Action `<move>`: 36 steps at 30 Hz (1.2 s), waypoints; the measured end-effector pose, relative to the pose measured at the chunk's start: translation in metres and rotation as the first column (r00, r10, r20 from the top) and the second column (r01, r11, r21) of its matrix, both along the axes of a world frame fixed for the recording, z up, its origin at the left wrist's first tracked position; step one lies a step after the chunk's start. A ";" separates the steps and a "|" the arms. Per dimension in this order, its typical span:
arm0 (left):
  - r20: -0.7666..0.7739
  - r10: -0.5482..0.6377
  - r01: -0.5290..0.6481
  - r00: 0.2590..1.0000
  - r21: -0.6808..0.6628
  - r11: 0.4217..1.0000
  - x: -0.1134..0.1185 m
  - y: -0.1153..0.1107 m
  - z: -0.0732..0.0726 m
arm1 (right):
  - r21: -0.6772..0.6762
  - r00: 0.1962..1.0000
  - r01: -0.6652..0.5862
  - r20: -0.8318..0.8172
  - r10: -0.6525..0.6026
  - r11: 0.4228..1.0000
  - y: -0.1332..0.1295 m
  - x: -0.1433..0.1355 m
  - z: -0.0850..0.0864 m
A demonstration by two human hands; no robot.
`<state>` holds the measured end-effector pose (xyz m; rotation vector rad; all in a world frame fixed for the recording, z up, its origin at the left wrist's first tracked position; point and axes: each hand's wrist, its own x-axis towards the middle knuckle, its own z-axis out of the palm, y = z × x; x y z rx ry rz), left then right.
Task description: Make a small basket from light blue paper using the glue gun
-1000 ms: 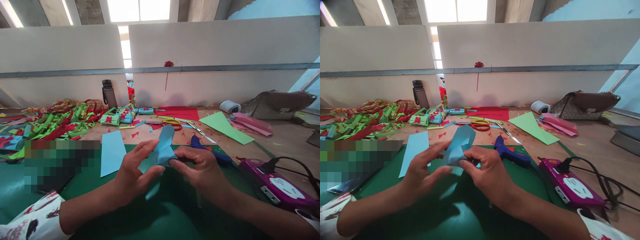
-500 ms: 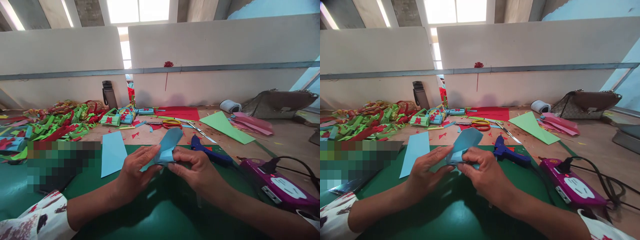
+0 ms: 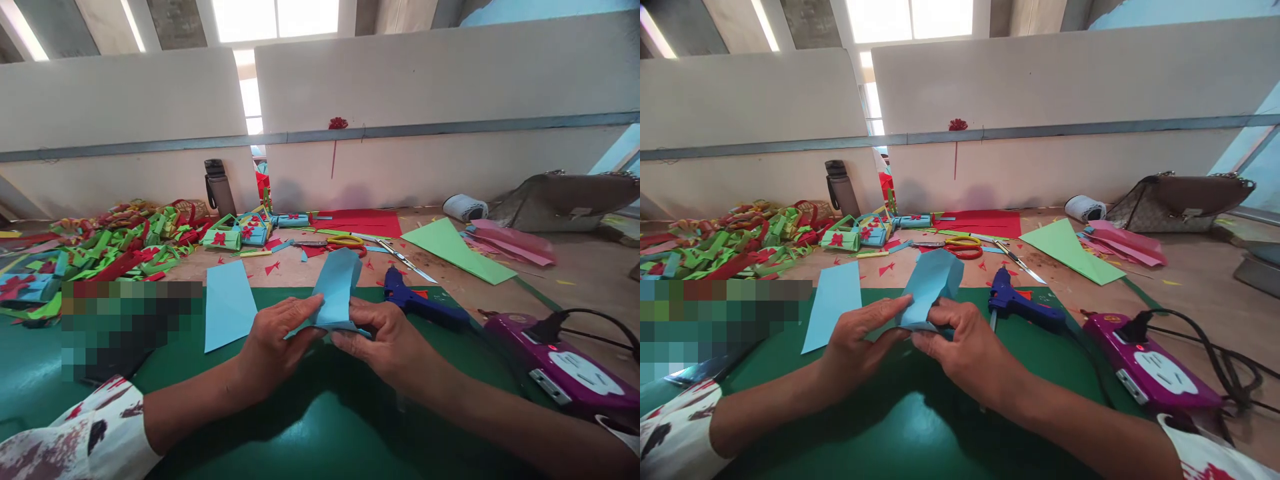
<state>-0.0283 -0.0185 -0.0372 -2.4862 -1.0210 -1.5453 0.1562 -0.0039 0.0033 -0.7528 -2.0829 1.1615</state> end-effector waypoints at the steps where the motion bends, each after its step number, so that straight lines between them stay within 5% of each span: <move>1: -0.001 -0.008 0.008 1.000 -0.006 1.000 0.000 0.000 0.000 | 0.001 1.000 -0.009 -0.011 0.009 1.000 0.000 0.000 -0.001; 12: 0.034 -0.020 0.022 0.999 -0.059 0.998 0.001 -0.004 0.002 | 0.027 0.992 0.039 -0.118 -0.036 0.999 0.000 -0.002 -0.003; 25: 0.055 0.163 -0.170 0.985 0.141 0.975 -0.001 -0.004 0.011 | -0.028 0.980 0.095 -0.174 -0.098 0.995 -0.001 -0.001 -0.003; 31: -0.022 0.164 -0.158 0.986 0.177 0.971 -0.001 -0.004 0.010 | -0.014 0.985 0.081 -0.151 -0.083 0.997 -0.002 -0.001 -0.003; 36: -0.029 0.141 -0.134 0.990 0.165 0.977 0.000 -0.005 0.009 | -0.089 0.976 0.185 -0.098 -0.193 0.979 -0.006 0.000 -0.002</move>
